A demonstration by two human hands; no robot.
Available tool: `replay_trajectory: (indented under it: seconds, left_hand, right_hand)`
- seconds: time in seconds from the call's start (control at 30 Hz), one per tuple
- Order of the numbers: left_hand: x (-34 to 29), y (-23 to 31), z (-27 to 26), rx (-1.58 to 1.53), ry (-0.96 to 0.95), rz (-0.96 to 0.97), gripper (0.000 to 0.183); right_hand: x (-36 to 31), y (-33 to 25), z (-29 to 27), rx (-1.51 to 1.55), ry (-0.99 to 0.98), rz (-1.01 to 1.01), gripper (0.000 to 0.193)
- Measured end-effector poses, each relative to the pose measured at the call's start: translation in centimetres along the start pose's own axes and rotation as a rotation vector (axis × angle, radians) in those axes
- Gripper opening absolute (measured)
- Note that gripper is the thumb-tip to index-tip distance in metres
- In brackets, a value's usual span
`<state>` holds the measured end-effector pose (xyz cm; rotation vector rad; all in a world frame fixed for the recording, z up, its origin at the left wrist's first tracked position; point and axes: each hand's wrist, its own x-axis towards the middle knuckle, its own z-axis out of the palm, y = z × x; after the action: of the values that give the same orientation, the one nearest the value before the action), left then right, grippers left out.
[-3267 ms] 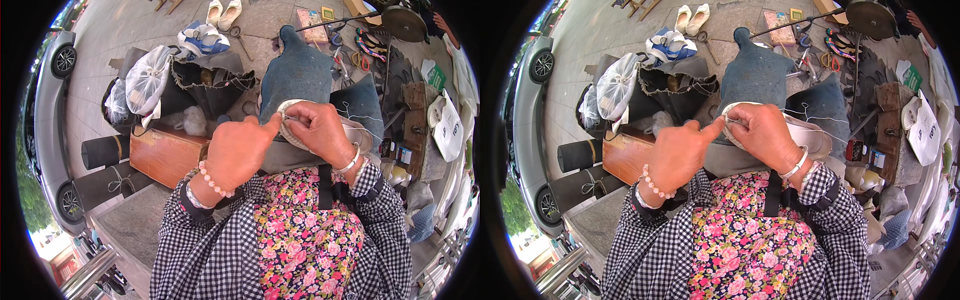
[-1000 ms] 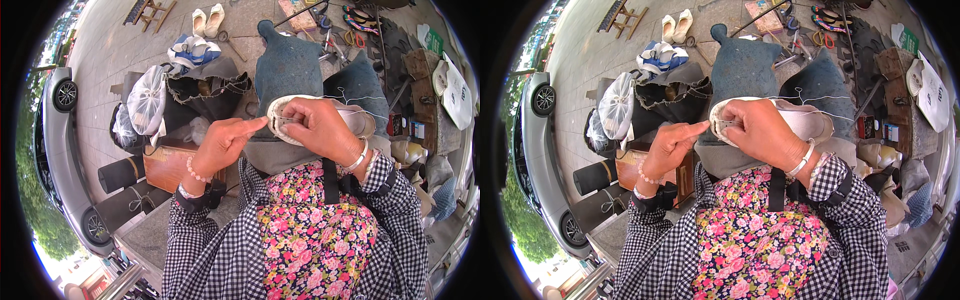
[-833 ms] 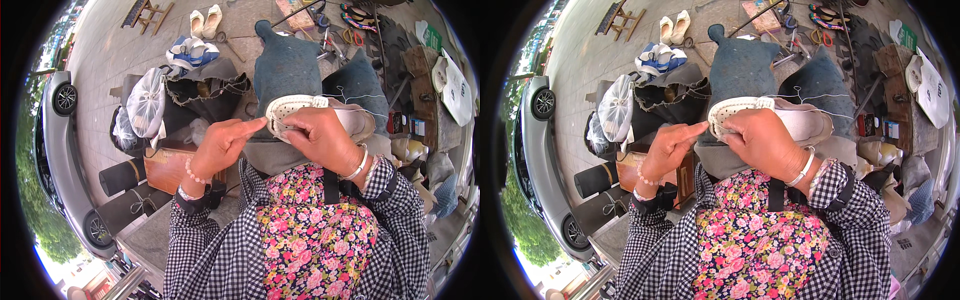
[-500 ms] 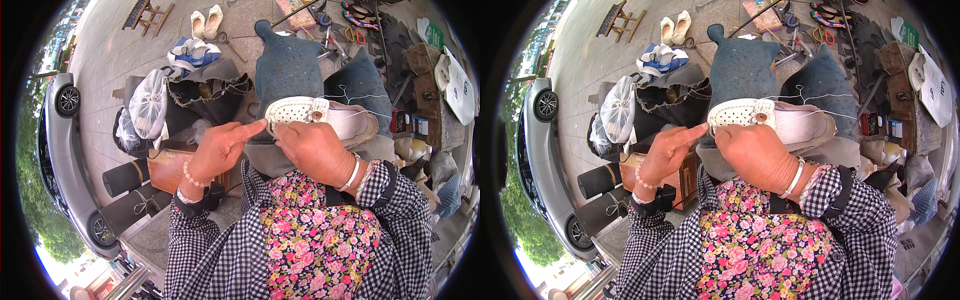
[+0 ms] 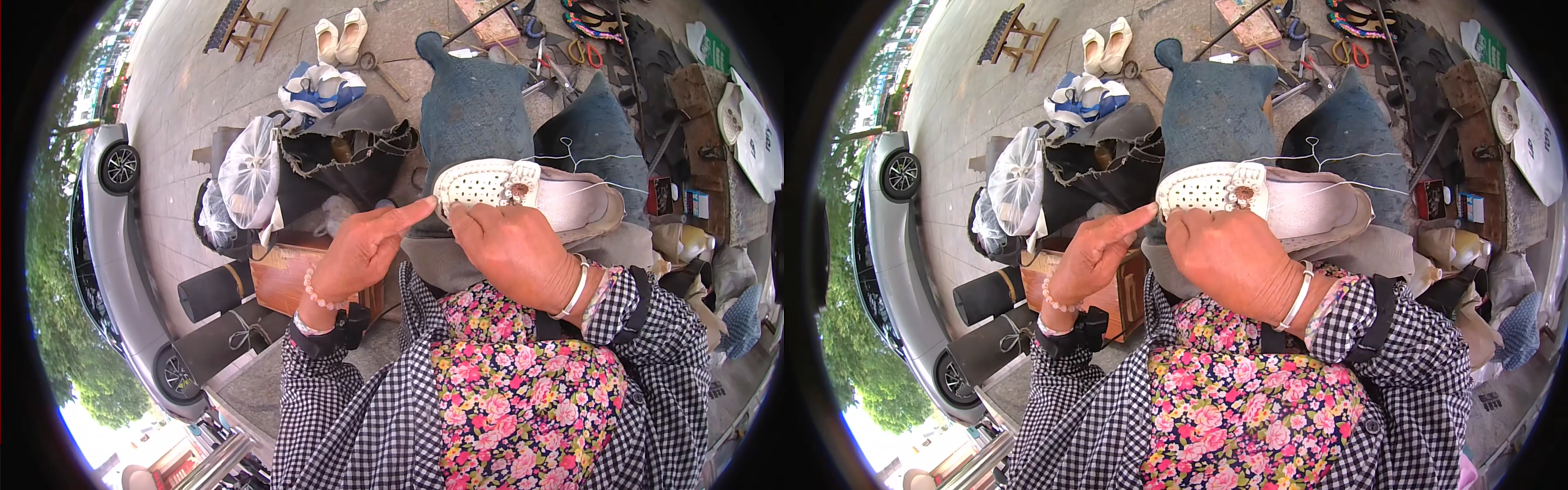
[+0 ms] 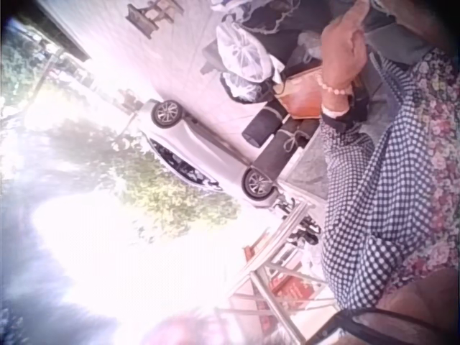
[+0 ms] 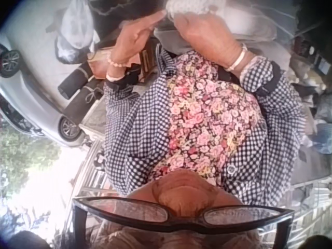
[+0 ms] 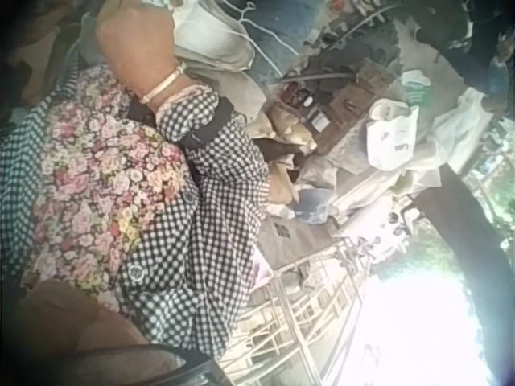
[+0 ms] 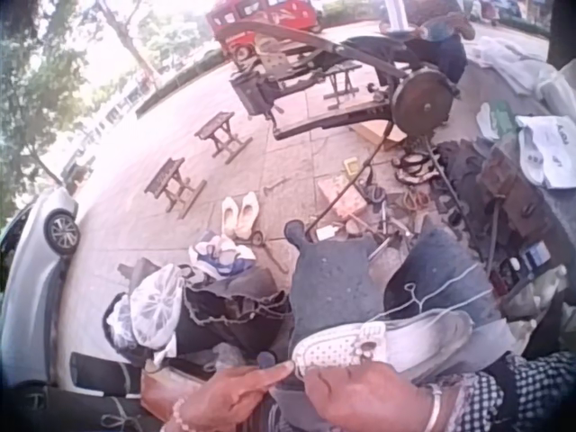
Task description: Stitching the upper part of a white shoe by hand using a needle and thread.
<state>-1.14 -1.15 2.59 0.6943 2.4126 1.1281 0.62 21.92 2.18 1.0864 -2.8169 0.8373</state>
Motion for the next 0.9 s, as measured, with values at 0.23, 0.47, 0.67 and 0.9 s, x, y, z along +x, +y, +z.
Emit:
replay_trajectory:
  seconds: [0.23, 0.47, 0.67, 0.9]
  left_hand:
    - [-0.19, 0.61, 0.77, -0.091, 0.053, -0.010, 0.045]
    - [-0.15, 0.68, 0.33, 0.009, 0.040, -0.022, 0.047]
    - [0.10, 0.14, 0.36, -0.021, 0.055, 0.039, 0.047]
    - [0.05, -0.09, 0.39, -0.062, 0.047, 0.065, 0.051]
  right_hand:
    - [-0.04, -0.06, -0.06, 0.006, 0.072, 0.005, 0.018]
    - [-0.19, -0.29, 0.01, 0.031, -0.053, 0.054, 0.038]
    - [-0.36, -0.17, 0.06, 0.038, -0.037, 0.048, 0.038]
    - [-0.35, -0.01, 0.03, 0.020, 0.078, 0.005, 0.020]
